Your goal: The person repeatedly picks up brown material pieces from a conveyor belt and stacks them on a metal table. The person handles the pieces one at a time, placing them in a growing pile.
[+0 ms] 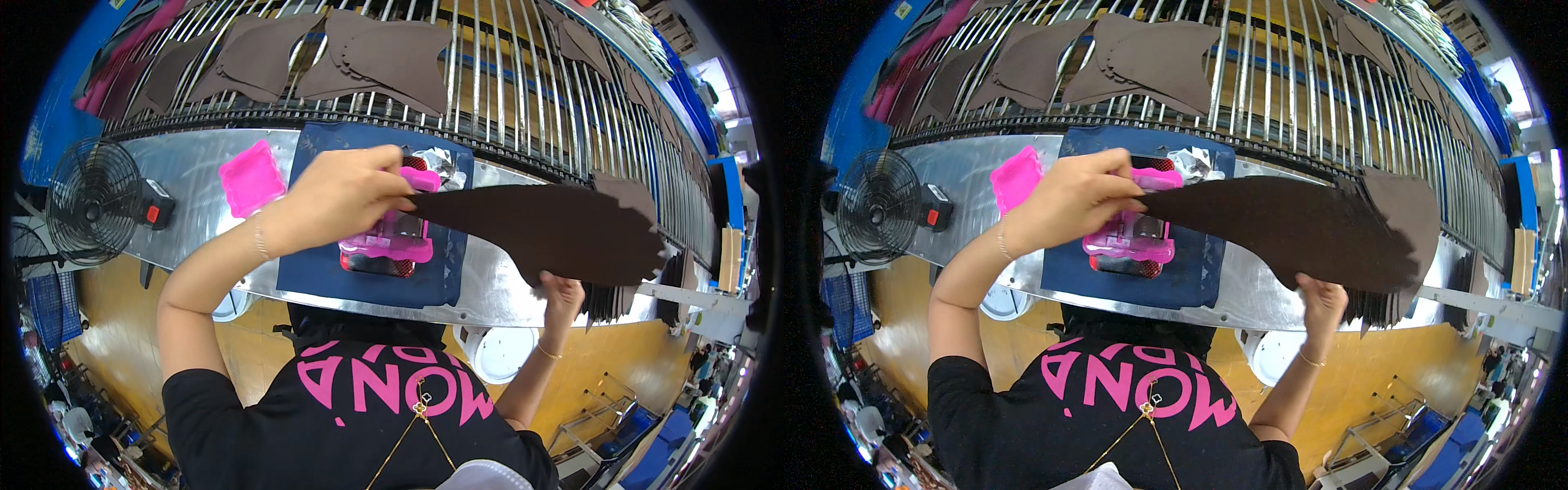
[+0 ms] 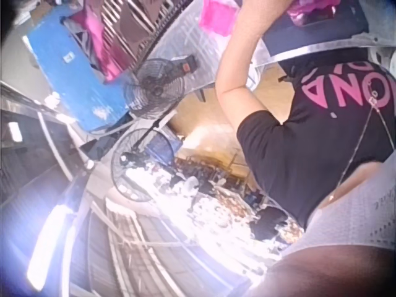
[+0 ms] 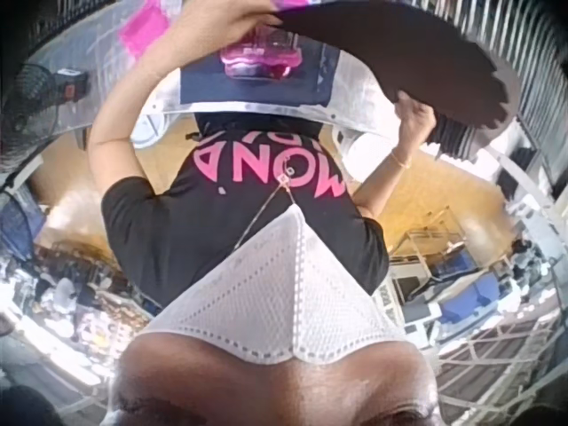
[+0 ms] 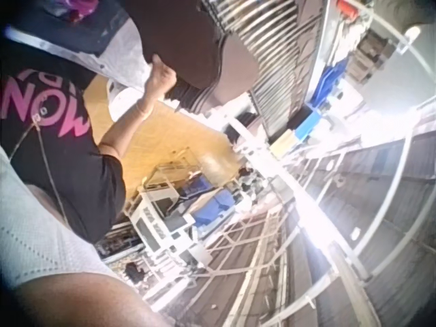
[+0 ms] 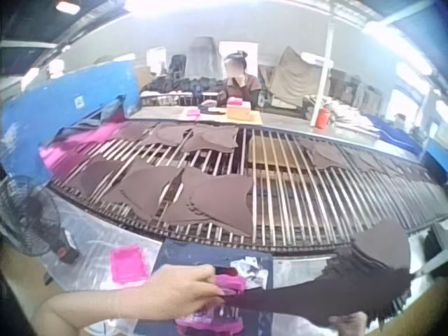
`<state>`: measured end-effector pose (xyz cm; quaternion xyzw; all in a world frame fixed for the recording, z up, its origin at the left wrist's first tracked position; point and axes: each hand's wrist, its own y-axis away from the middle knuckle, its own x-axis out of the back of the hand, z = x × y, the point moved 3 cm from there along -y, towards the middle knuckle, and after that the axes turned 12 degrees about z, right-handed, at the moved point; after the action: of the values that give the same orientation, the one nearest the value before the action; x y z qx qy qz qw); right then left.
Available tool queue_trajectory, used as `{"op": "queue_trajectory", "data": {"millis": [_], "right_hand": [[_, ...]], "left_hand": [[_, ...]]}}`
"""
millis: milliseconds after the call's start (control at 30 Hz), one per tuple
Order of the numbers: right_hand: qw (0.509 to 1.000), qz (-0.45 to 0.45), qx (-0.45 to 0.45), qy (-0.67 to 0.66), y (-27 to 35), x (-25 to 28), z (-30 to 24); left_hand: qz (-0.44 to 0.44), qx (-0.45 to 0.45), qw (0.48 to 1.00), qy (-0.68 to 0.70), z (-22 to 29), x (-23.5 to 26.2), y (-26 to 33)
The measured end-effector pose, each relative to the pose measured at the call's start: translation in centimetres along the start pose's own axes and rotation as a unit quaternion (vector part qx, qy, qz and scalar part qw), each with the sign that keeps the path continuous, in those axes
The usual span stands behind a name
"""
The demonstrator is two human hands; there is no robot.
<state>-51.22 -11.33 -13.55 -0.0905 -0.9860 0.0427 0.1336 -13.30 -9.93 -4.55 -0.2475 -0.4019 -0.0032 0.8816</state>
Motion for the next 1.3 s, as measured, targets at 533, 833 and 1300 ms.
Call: {"op": "queue_trajectory", "data": {"millis": [533,833,1300], "right_hand": [[0.865,-0.018,-0.212,-0.454,-8.8,-12.2,0.9],[0.767,0.068,-0.373,-0.517,-21.2,-27.2,7.6],[0.972,0.169,0.107,0.12,-8.6,-2.6,-10.0]], "left_hand": [[0.229,0.184,0.945,0.145,-3.3,6.5,-2.0],[0.277,0.324,0.898,0.104,-6.6,10.4,5.5],[0.265,0.321,0.891,0.181,-7.8,8.6,5.1]]}}
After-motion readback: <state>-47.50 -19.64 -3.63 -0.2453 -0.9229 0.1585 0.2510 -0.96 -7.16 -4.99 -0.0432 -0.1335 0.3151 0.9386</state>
